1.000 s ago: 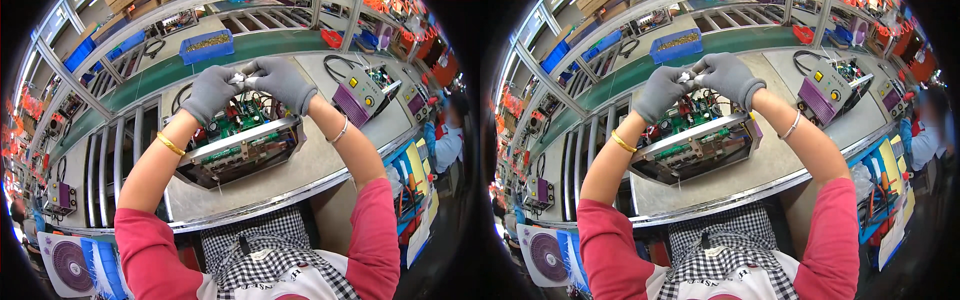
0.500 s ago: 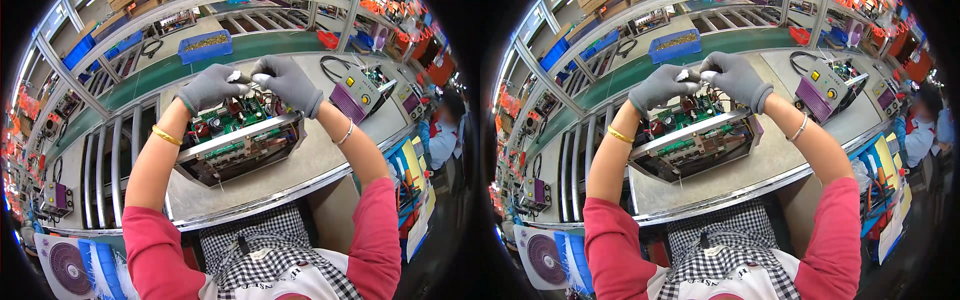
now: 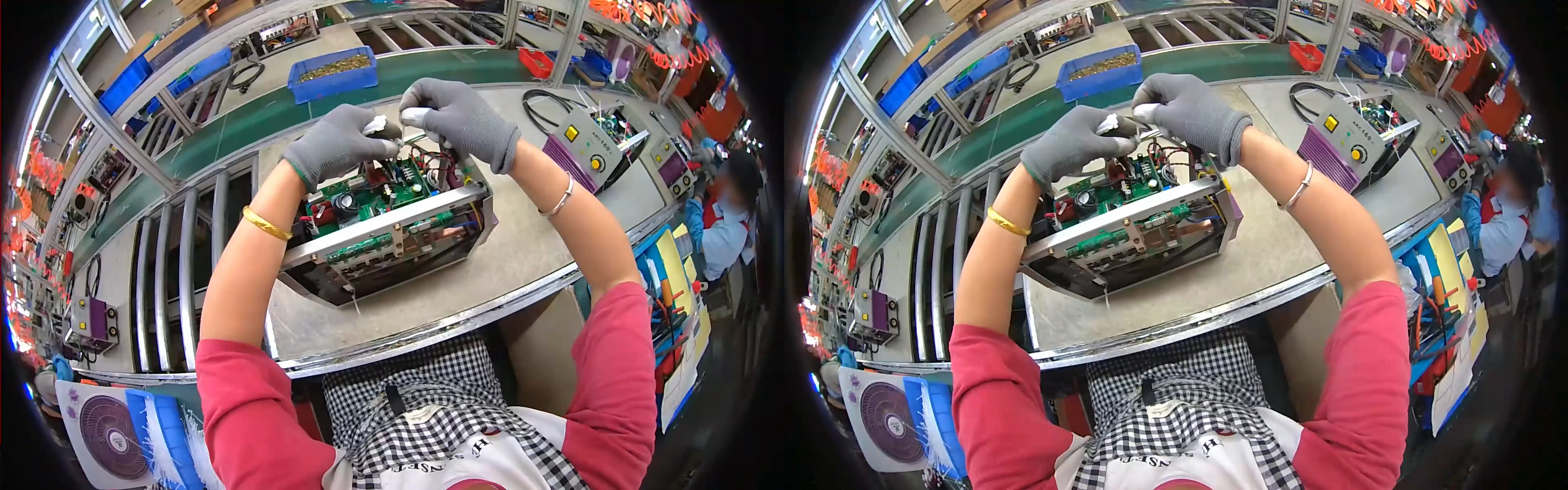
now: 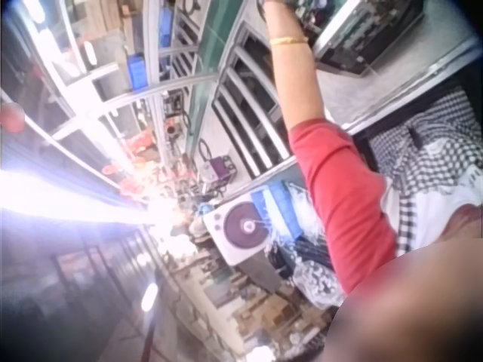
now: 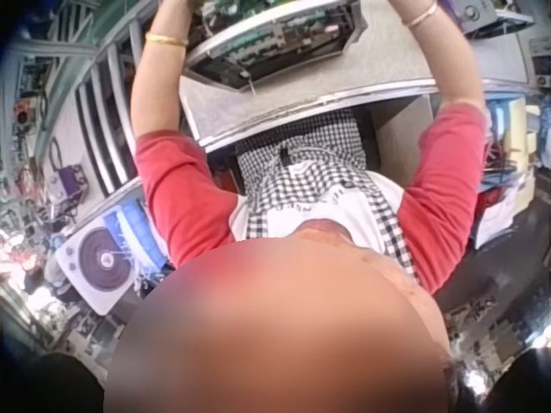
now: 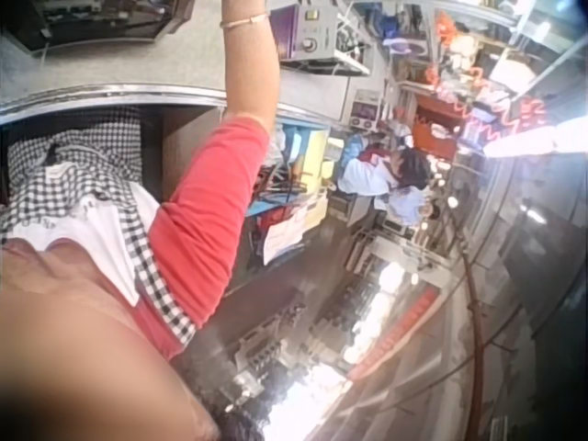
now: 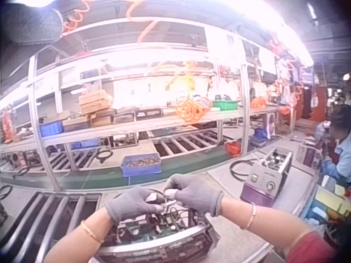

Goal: Wire and organize electrical components within a metal inverter chassis using zip ties and connectors.

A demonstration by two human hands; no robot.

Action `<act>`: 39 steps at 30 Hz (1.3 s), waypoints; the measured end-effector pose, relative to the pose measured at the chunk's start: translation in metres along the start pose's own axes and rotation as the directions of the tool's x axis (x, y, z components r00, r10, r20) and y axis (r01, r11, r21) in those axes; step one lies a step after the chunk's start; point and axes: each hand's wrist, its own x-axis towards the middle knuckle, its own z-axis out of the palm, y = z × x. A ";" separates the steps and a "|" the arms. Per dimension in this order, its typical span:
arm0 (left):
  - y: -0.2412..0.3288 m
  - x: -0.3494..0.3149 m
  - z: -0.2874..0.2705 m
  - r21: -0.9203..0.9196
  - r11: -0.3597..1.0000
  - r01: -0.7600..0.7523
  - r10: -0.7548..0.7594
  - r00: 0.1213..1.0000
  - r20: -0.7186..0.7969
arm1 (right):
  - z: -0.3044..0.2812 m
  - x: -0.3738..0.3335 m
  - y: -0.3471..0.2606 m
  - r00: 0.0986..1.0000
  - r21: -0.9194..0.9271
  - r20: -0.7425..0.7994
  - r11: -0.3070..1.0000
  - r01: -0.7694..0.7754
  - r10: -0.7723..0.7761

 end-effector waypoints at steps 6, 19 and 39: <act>0.008 -0.004 -0.001 -0.041 0.998 0.048 -0.047 0.998 0.030 | -0.003 -0.026 -0.004 0.981 -0.197 0.142 0.967 0.161 -0.135; 0.008 -0.001 0.006 -0.012 1.000 -0.008 0.008 1.000 0.008 | -0.025 -0.019 -0.004 0.913 -0.801 0.304 0.591 0.090 0.272; 0.041 0.008 0.037 0.444 0.889 -0.108 0.127 0.992 -0.013 | -0.031 -0.002 0.019 0.778 -0.535 0.533 0.845 0.006 0.332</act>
